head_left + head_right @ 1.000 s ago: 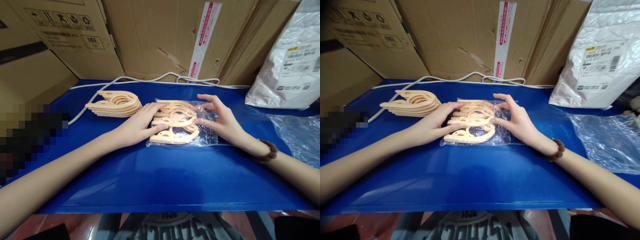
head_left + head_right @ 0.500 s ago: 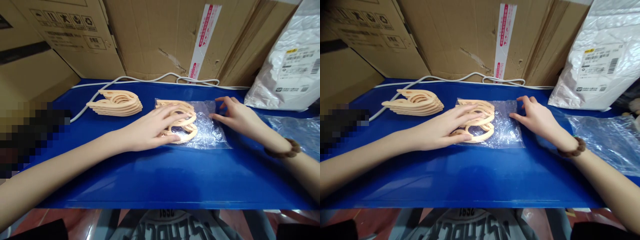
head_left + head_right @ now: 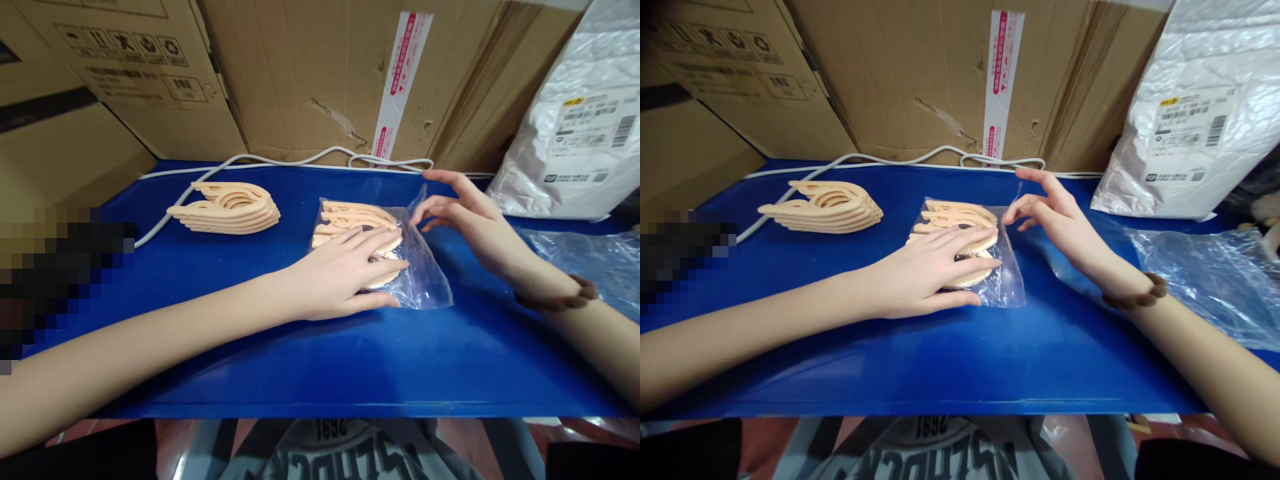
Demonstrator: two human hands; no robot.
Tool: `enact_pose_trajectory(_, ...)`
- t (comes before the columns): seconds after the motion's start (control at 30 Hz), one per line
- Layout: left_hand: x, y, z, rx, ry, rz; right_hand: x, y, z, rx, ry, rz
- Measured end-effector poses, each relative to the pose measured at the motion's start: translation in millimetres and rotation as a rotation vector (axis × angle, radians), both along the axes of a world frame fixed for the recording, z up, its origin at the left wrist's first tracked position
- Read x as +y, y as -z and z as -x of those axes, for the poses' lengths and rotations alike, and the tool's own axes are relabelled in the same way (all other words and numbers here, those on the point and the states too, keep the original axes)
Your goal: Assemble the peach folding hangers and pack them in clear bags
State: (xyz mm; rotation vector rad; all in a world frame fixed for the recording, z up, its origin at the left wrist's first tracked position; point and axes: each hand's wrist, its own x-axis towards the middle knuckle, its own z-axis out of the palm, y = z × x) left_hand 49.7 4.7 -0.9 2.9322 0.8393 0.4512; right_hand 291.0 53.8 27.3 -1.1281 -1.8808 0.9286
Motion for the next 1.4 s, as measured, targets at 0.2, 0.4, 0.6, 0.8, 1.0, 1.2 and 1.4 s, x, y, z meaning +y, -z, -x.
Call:
enact_pose_trajectory(0.2,-5,2.3,1,-0.182,0.106,-0.239,-4,8.3,3,-0.129,-0.213,-0.079)
enact_pose_trajectory(0.4,-8,12.3,-1,-0.144,0.318,-0.496,-7,18.7,10,-0.243,-0.331,-0.214)
enact_pose_trajectory(0.6,-8,13.2,5,-0.270,0.302,-0.590,-11,24.5,17,-0.576,-0.140,-0.562)
enact_pose_trajectory(0.8,-10,12.6,4,-0.206,0.341,-0.678,-16,26.8,22,-0.697,-0.247,-0.486)
enact_pose_trajectory(1.0,-6,12.7,-1,-0.181,0.237,-0.676,9,29.9,25,-0.727,-0.319,-0.412)
enact_pose_trajectory(1.2,8,9.9,-1,0.036,-0.107,-0.553,87,26.6,35,-0.717,-0.356,-0.308)
enact_pose_trajectory(1.4,42,8.3,8,0.167,-0.357,-0.338,142,15.2,45,-0.571,-0.397,-0.194)
